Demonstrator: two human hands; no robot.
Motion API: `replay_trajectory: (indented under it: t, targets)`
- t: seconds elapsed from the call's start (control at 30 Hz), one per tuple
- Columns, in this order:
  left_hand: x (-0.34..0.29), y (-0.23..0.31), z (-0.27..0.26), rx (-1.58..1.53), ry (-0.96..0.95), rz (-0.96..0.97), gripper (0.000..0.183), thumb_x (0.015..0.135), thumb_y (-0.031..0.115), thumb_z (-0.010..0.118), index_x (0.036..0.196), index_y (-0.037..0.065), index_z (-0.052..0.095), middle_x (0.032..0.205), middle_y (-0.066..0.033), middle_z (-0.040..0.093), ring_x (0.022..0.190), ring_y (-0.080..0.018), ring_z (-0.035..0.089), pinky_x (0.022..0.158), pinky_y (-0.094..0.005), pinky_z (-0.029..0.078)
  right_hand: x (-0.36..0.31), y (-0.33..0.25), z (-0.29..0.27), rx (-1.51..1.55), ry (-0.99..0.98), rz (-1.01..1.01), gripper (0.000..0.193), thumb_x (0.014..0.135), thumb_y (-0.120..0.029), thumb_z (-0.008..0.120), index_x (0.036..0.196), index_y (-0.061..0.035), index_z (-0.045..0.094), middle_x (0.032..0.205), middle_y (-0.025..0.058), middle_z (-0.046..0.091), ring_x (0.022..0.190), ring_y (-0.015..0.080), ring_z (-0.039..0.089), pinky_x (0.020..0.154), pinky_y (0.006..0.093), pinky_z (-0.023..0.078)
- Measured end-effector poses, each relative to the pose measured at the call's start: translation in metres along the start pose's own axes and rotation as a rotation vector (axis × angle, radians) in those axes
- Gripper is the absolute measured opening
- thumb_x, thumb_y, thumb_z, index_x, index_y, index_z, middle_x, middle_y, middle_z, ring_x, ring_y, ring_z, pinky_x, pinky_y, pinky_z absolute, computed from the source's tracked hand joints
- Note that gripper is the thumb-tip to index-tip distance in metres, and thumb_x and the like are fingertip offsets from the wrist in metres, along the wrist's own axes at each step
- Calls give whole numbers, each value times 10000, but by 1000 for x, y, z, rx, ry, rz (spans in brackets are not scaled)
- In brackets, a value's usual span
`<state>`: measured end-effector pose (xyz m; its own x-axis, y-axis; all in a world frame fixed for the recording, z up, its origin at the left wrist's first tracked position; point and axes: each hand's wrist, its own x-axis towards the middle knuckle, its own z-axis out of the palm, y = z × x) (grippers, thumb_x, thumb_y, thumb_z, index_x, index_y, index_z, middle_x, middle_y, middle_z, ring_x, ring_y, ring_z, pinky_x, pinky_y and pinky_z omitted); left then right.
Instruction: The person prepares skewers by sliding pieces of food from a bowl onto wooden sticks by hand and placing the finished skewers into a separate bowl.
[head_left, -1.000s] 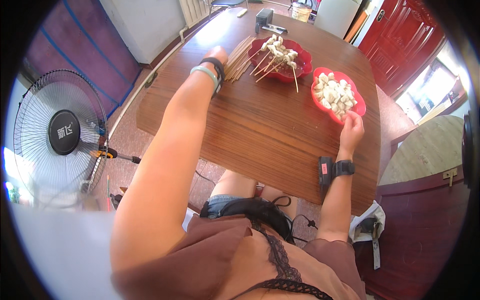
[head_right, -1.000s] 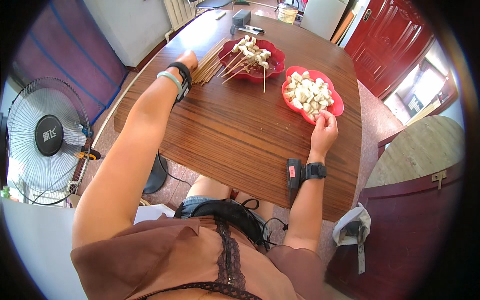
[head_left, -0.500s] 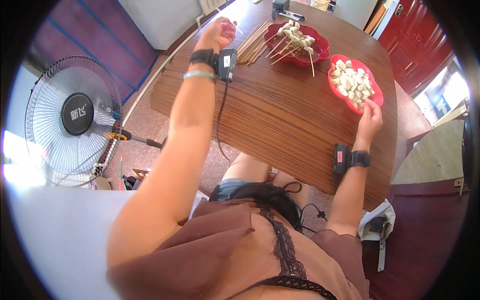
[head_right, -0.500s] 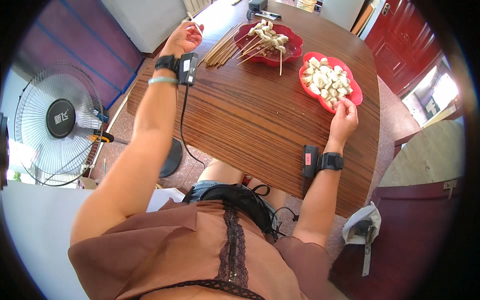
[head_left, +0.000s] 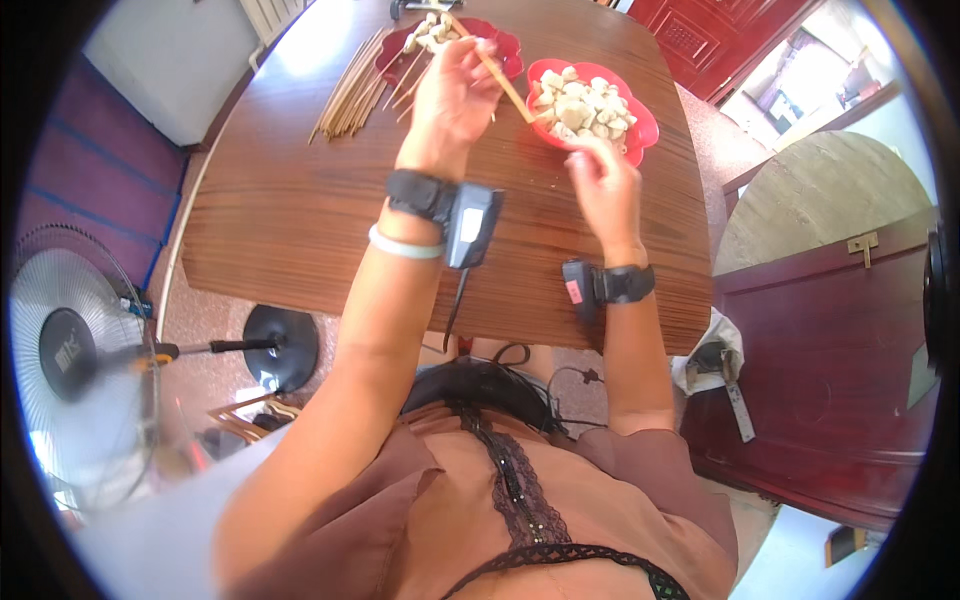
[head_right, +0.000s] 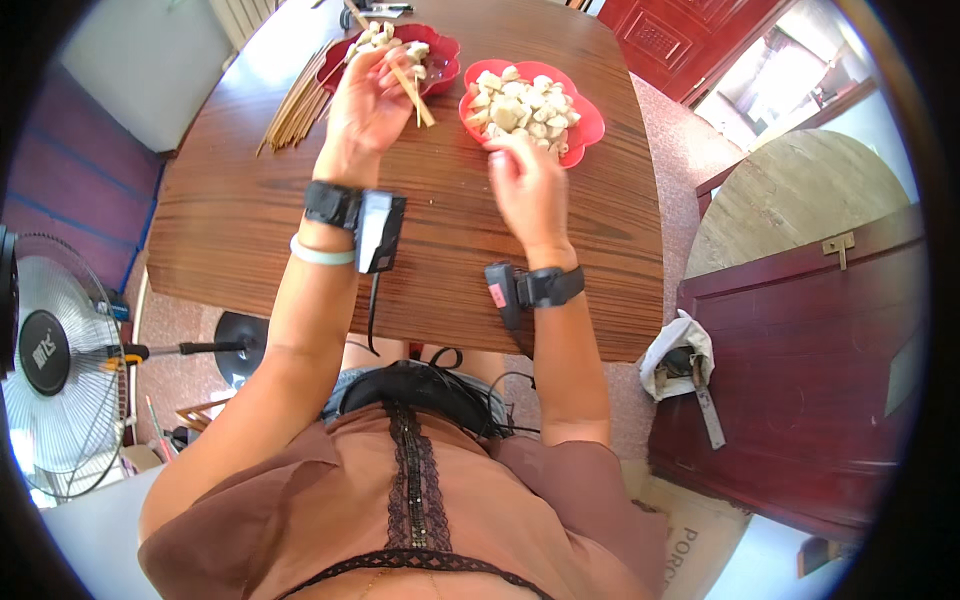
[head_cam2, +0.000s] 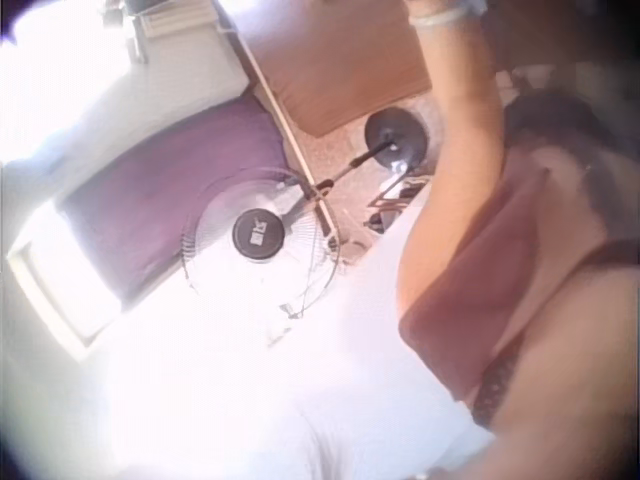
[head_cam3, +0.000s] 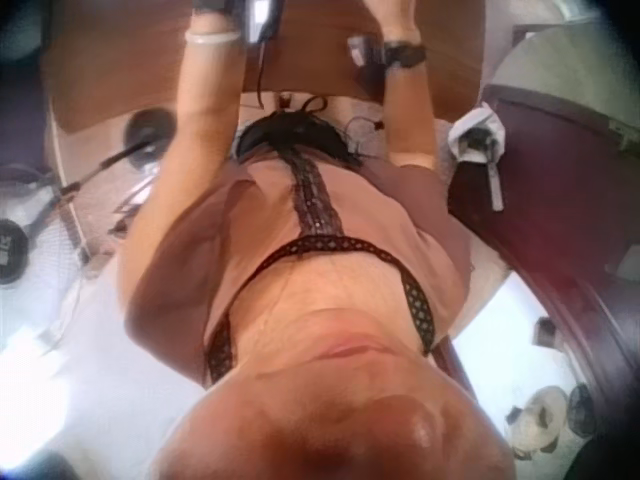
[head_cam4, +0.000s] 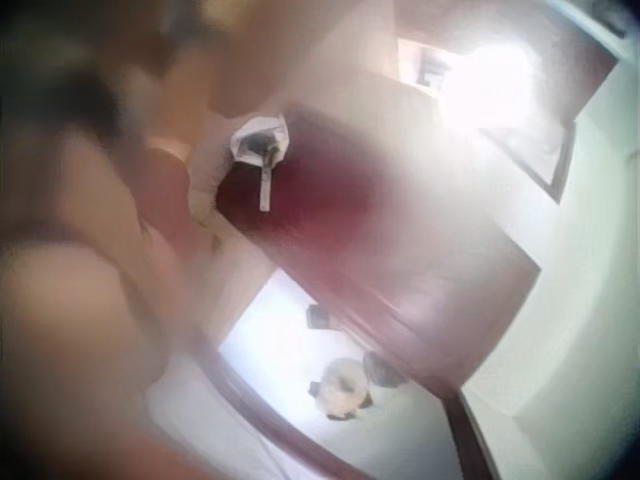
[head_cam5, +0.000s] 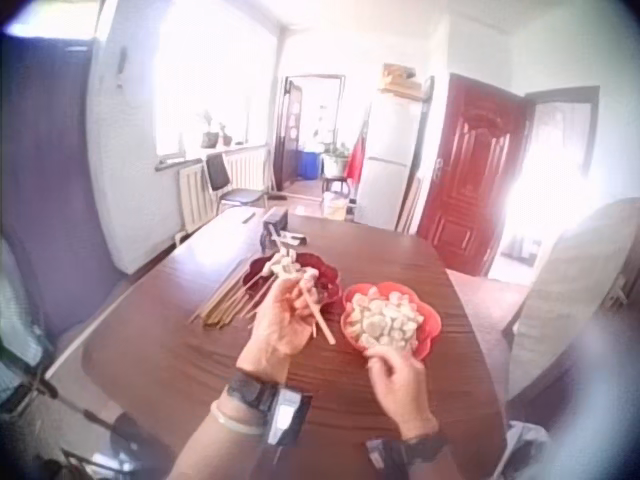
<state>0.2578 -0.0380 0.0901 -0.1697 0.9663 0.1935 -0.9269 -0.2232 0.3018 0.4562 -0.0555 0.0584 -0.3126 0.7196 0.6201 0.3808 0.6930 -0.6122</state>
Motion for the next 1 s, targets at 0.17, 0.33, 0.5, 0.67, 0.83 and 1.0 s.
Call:
replay_trajectory:
  t: [0.17,0.33,0.5,0.67,0.83,1.0]
  targets:
    - [3,-26,18,377,161,240,121,808,70,504,701,44,451,681,-77,568,468,-68,403,445,-195,348,-19,-49,25,265,-665,167,141,733,-32,533,861,-7,586,754,172,607,707,296,593,660,327,454]
    - [-5,-24,15,739,23,500,43,827,34,485,798,42,455,673,-75,570,463,-56,433,442,-182,361,-29,-49,35,462,-733,250,158,732,0,507,872,8,580,760,159,621,708,238,605,676,315,456]
    - [-18,-22,10,1092,-143,459,51,834,53,508,809,44,465,666,-21,564,529,-29,456,460,-158,356,-23,-77,26,581,-868,378,132,711,69,474,785,36,578,662,85,607,603,142,571,576,270,460]
    - [-26,-31,6,1089,-266,349,50,851,60,496,806,56,474,676,3,555,552,-15,455,465,-147,350,-28,-51,25,400,-1002,215,125,721,-30,498,815,12,570,626,73,583,591,115,541,550,259,427]
    - [-41,-38,-13,700,-113,-127,51,842,101,505,798,89,528,667,-6,557,492,-38,426,444,-148,323,28,-14,-49,293,-825,478,146,776,-125,573,833,0,622,697,45,616,582,84,553,556,225,459]
    - [-48,-64,-20,551,-64,-402,51,831,90,500,849,55,534,654,-21,554,494,-44,432,429,-152,310,77,89,-66,-103,-388,376,217,718,-147,608,872,3,641,805,103,650,663,141,601,627,255,464]
